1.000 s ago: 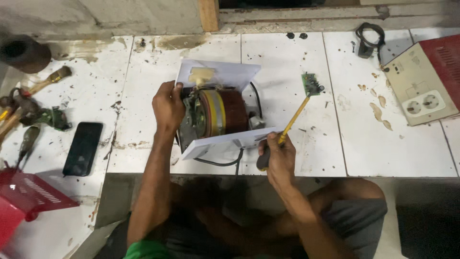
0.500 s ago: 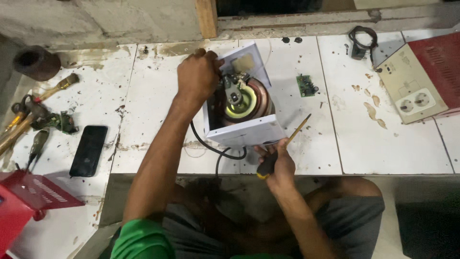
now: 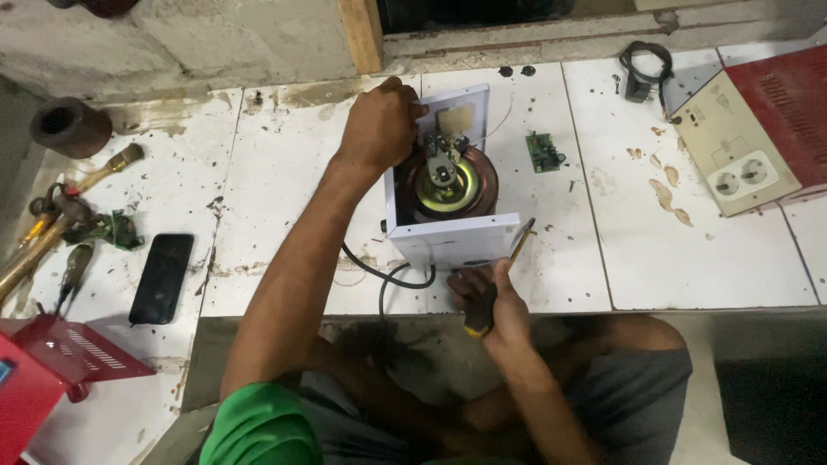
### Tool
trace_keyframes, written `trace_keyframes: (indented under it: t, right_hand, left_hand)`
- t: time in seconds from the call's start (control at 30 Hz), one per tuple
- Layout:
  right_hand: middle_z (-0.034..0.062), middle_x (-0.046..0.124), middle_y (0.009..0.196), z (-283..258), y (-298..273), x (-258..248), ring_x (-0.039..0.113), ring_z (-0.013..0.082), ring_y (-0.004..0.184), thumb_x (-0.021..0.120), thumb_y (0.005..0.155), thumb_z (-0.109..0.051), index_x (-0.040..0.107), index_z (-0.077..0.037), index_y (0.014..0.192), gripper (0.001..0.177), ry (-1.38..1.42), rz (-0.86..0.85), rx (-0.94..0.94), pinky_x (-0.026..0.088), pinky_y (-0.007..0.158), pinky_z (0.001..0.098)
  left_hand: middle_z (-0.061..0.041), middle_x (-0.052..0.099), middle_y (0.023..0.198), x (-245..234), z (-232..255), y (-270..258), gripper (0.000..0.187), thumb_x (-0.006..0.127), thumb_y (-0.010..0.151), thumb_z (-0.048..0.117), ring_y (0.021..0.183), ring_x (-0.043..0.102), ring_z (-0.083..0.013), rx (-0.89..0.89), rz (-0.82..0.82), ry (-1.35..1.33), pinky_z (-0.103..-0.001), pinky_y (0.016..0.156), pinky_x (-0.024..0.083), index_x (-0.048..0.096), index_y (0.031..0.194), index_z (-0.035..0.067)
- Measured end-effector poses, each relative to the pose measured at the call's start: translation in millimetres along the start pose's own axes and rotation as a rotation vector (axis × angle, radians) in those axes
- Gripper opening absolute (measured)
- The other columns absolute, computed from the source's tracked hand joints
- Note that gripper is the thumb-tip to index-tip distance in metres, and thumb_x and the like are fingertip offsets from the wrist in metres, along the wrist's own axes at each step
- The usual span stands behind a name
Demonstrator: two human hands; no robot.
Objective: The person sits on the floor and uses a screwdriver to work on the internal components of a white electrical device, which appears to be a transformer or motor. They manipulate wires and adjust parts inside the casing.
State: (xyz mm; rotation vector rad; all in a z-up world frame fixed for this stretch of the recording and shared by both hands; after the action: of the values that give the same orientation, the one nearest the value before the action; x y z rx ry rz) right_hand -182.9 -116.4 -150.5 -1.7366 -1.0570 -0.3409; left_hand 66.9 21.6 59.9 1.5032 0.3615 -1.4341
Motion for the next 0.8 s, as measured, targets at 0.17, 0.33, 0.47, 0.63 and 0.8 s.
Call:
trace_keyframes:
  t: [0.17, 0.33, 0.47, 0.63, 0.8]
  right_hand:
    - [0.0233, 0.076, 0.108, -16, -22, 13, 0.073, 0.0333, 0.076, 0.07, 0.089, -0.037, 0.065, 0.004, 0.116, 0.049, -0.316, 0.042, -0.091, 0.059, 0.061, 0.0392]
    - [0.0218, 0.079, 0.103, -44, -38, -2, 0.074, 0.0301, 0.072, 0.069, 0.092, -0.028, 0.072, -0.003, 0.126, 0.042, -0.465, 0.135, -0.157, 0.056, 0.052, 0.0334]
    - [0.0111, 0.072, 0.107, -84, -44, 2, 0.065, 0.0198, 0.066, 0.067, 0.096, -0.025, 0.07, -0.002, 0.121, 0.034, -0.633, 0.093, -0.448, 0.052, 0.051, 0.0297]
    - [0.0176, 0.07, 0.078, -84, -9, 13, 0.065, 0.0212, 0.052, 0.071, 0.099, -0.016, 0.067, 0.0, 0.12, 0.027, -0.774, -0.067, -0.586, 0.052, 0.05, 0.0314]
    - [0.0103, 0.065, 0.067, -85, -10, 14, 0.06, 0.0182, 0.051, 0.075, 0.096, -0.007, 0.069, -0.004, 0.093, 0.007, -0.768, -0.052, -0.743, 0.051, 0.054, 0.0323]
  left_hand:
    - [-0.018, 0.066, 0.083, -2, -1, 1, 0.025, 0.069, 0.098, 0.016, 0.064, 0.064, -0.0488, 0.03, 0.013, -0.058, -0.056, 0.055, 0.047, 0.07, 0.076, 0.005]
    - [-0.018, 0.064, 0.08, -3, -8, -3, 0.023, 0.066, 0.096, 0.017, 0.07, 0.063, -0.0478, -0.047, 0.048, -0.104, -0.056, 0.057, 0.042, 0.067, 0.074, 0.009]
    - [-0.018, 0.07, 0.112, -15, -8, -16, 0.036, 0.075, 0.093, 0.033, 0.094, 0.069, -0.0411, -0.276, 0.072, -0.261, -0.049, 0.081, 0.052, 0.076, 0.116, 0.006]
    - [-0.022, 0.058, 0.127, -89, 59, -107, 0.046, 0.075, 0.1, 0.025, 0.117, 0.064, -0.0467, -0.334, 0.424, -0.436, -0.053, 0.096, 0.06, 0.06, 0.137, 0.003]
    - [-0.038, 0.031, 0.154, -76, 137, -178, 0.081, 0.069, 0.097, 0.024, 0.13, 0.041, -0.0684, -0.555, 0.211, -0.801, -0.077, 0.103, 0.044, 0.023, 0.157, -0.003]
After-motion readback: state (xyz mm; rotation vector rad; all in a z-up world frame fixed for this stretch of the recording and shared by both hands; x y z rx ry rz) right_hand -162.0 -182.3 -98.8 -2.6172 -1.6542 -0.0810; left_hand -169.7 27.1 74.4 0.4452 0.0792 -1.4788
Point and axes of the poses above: each hand's wrist, its own y-axis towards the middle knuckle, its own x-axis out of the palm, z = x × y, the point moved 8 cm from there along y, towards the middle knuckle
